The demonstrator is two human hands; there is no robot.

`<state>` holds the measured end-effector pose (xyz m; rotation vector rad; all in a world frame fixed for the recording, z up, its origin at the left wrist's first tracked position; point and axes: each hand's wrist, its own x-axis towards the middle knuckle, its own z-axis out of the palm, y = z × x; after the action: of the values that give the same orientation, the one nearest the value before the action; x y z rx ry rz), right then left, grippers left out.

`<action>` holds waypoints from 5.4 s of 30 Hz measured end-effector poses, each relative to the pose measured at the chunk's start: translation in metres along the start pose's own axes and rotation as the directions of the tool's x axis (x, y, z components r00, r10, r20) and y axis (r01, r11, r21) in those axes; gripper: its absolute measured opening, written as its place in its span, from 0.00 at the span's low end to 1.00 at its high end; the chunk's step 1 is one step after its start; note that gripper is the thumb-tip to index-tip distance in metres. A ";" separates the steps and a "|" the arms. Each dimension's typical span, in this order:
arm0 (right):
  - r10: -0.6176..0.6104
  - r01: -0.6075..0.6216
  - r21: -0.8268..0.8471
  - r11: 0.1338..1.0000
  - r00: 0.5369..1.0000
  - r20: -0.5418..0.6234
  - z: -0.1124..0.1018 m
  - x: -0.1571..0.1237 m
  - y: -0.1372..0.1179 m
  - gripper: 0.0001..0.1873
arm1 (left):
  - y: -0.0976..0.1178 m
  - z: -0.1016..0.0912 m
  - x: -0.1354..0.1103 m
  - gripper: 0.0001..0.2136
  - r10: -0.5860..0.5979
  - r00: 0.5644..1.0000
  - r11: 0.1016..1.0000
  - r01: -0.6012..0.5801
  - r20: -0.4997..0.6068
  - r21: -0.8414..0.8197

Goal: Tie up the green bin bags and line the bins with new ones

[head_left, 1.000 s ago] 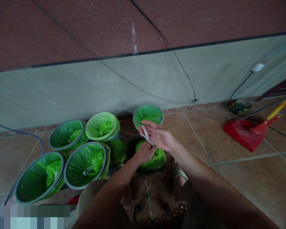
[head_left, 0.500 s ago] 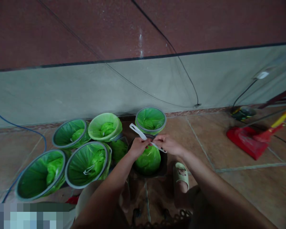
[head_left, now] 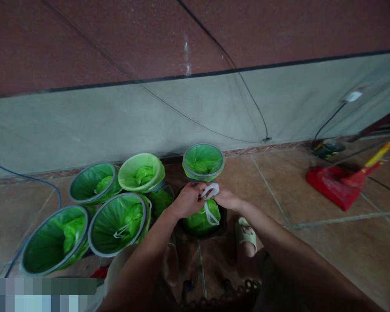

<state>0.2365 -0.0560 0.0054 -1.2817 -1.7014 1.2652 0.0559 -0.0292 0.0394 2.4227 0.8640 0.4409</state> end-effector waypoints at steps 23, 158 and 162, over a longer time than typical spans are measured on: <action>0.173 -0.135 0.148 0.980 0.943 -0.284 0.005 0.003 -0.010 0.10 | -0.006 0.018 -0.008 0.07 0.061 0.933 0.992 -0.016 -0.354 0.128; 0.262 -0.208 -0.511 0.834 0.965 0.035 0.036 -0.012 0.013 0.17 | -0.024 0.045 0.000 0.09 -0.691 0.701 0.225 0.438 0.174 -0.870; 0.348 -0.351 -0.134 0.927 0.936 -0.047 0.023 -0.007 0.013 0.11 | -0.015 0.013 -0.005 0.27 -0.556 0.828 0.650 0.382 -0.068 -0.657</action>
<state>0.2226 -0.0691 -0.0140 -1.7379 -1.6161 1.3395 0.0512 -0.0279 0.0195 1.4664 1.2002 0.7195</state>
